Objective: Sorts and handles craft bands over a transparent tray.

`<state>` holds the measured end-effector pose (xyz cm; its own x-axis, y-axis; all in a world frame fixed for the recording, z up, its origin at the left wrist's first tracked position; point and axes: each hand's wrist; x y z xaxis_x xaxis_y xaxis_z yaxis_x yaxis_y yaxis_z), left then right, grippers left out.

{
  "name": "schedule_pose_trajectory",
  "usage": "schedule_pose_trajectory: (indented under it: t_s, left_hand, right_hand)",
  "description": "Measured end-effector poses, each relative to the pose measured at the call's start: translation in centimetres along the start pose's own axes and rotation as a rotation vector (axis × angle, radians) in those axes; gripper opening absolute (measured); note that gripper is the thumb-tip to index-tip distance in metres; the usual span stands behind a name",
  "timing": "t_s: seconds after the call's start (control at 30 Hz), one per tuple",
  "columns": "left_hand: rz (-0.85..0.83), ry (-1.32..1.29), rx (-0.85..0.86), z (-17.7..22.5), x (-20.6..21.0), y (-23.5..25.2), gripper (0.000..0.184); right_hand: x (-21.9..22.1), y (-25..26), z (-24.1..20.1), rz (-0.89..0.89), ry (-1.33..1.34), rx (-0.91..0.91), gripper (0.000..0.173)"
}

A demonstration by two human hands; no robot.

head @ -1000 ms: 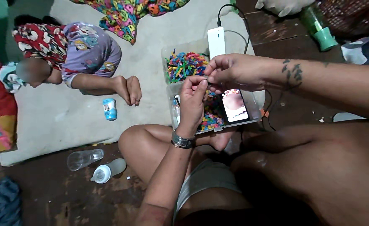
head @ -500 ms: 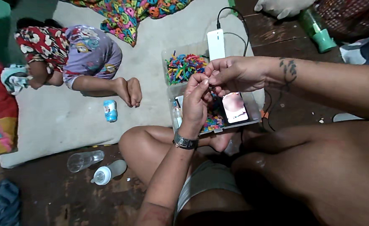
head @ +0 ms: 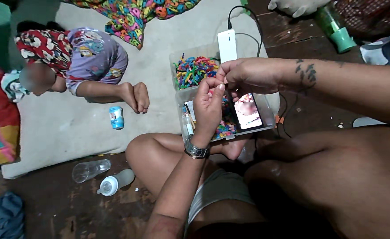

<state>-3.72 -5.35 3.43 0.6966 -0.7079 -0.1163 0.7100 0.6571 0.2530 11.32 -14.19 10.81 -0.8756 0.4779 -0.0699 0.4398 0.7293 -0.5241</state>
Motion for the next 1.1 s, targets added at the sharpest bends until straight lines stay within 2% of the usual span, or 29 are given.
schedule_pose_trajectory:
  t_s: [0.1, 0.17, 0.2, 0.27, 0.37, 0.5, 0.67, 0.73, 0.9, 1.1]
  left_hand:
    - [0.020, -0.025, -0.019, 0.1, 0.2, 0.0, 0.012]
    - [0.033, -0.063, -0.065, -0.1, -0.1, 0.1, 0.013]
    - [0.046, -0.072, -0.069, -0.2, -0.5, 0.3, 0.014]
    - [0.076, -0.068, -0.009, -0.3, -1.4, 1.1, 0.013]
    - [0.105, -0.060, 0.069, -0.3, -2.0, 1.6, 0.010]
    - [0.085, -0.027, 0.111, -0.5, -1.6, 1.1, 0.012]
    - [0.052, -0.012, 0.067, -0.7, -1.3, 0.6, 0.010]
    - [0.042, -0.019, 0.044, -0.7, -1.3, 0.5, 0.010]
    - [0.039, 0.069, 0.019, -0.5, -1.0, 0.3, 0.014]
    - [0.040, 0.076, 0.052, -1.0, -1.0, 0.3, 0.017]
  right_hand:
    - [0.4, -0.9, -1.2, 0.027, -0.124, 0.022, 0.013]
    - [1.5, -2.2, -3.8, 0.062, -0.310, 0.188, 0.020]
    - [1.0, -1.6, -2.2, 0.039, -0.339, 0.090, 0.019]
    - [-0.1, -0.4, 0.6, -0.032, -0.255, -0.001, 0.017]
    - [-0.4, 0.3, 1.4, -0.075, -0.075, 0.054, 0.014]
    - [0.1, 0.3, 0.9, -0.059, 0.054, 0.009, 0.035]
    - [0.2, 0.4, 0.8, -0.030, 0.133, 0.002, 0.017]
    - [0.1, 0.3, 0.7, -0.039, 0.052, -0.038, 0.019]
    - [0.3, -0.3, 0.2, 0.015, -0.349, -0.193, 0.024]
    - [0.4, 0.2, 0.6, 0.022, -0.313, -0.088, 0.023]
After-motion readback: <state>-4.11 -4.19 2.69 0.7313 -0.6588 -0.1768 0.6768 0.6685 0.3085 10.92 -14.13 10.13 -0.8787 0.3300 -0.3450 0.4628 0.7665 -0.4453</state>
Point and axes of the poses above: each hand's wrist, its own y-axis towards the middle knuckle, its own x-axis out of the palm, z = x × y, and after that the axes turned 12 degrees about z, right-handed
